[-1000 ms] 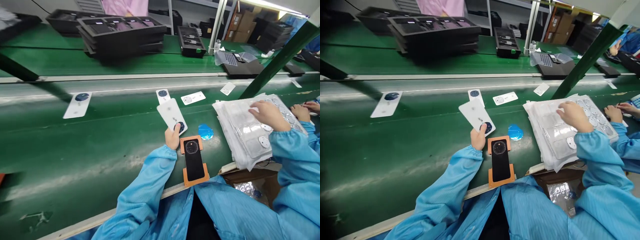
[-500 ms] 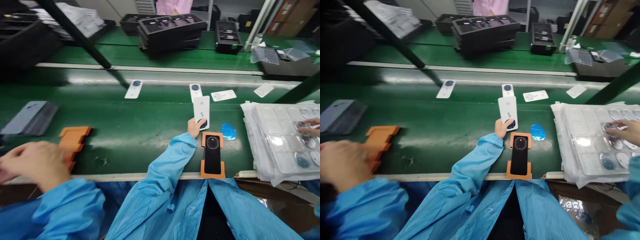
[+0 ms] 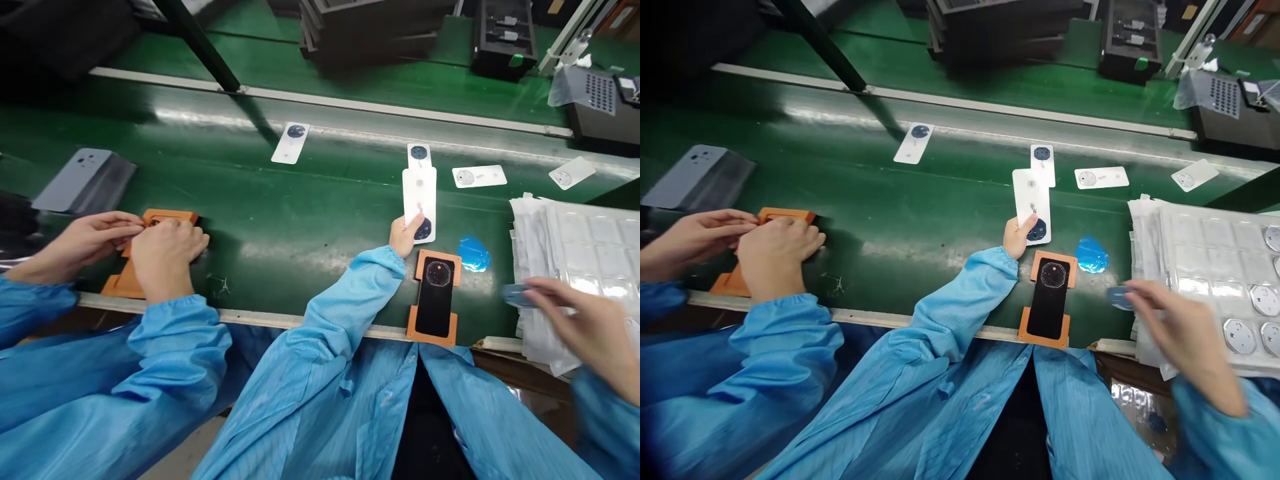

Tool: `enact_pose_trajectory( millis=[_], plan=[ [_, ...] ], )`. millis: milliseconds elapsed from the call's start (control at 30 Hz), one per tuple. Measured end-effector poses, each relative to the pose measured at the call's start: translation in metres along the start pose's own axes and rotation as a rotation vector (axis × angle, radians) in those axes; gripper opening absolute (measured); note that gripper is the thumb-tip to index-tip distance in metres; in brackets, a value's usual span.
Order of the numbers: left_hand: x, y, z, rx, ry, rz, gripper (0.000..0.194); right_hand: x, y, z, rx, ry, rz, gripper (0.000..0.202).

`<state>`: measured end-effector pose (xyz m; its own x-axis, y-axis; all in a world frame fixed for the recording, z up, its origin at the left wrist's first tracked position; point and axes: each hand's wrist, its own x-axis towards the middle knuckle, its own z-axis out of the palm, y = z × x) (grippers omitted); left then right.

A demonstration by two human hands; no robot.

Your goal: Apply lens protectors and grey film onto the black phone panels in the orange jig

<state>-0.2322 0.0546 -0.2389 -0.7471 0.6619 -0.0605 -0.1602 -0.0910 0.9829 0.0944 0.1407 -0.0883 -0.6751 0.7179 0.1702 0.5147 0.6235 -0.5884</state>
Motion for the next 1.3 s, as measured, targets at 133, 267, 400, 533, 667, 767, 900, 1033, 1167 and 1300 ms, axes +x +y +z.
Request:
enact_pose_trajectory(
  millis=[133,267,400,533,667,767,900,1033,1167,1300],
  plan=[
    [-0.001,-0.001,-0.002,0.059,-0.029,0.019,0.045,0.0,-0.036,0.099,-0.001,0.09,-0.17,0.018],
    [-0.002,0.004,-0.004,0.071,-0.034,0.02,0.042,0.007,-0.032,0.156,0.028,0.118,-0.315,0.028],
    [0.0,0.008,-0.003,0.015,-0.003,0.041,0.044,-0.005,-0.021,0.172,0.001,0.094,-0.466,0.034],
    [0.002,0.007,-0.001,-0.02,0.012,0.058,0.051,-0.012,-0.023,0.173,-0.126,0.066,-0.54,0.031],
    [0.003,0.006,0.0,-0.111,0.051,0.066,0.054,-0.012,-0.032,0.174,-0.224,0.09,-0.598,0.022],
    [0.003,0.007,0.002,-0.207,0.036,0.086,0.055,-0.006,-0.035,0.169,-0.191,0.072,-0.582,0.017],
    [-0.003,0.011,0.006,-0.269,-0.048,0.09,0.049,0.023,-0.042,0.159,-0.022,0.125,-0.384,0.014],
    [-0.015,0.016,0.01,-0.223,-0.106,0.076,0.047,0.067,-0.054,0.157,0.182,0.272,-0.165,0.016],
    [-0.027,0.018,0.014,-0.216,-0.208,0.024,0.056,0.092,-0.059,0.163,0.188,0.428,-0.158,0.013],
    [-0.035,0.016,0.019,-0.263,-0.229,0.031,0.061,0.093,-0.055,0.17,0.173,0.442,-0.17,0.01]
  ],
)
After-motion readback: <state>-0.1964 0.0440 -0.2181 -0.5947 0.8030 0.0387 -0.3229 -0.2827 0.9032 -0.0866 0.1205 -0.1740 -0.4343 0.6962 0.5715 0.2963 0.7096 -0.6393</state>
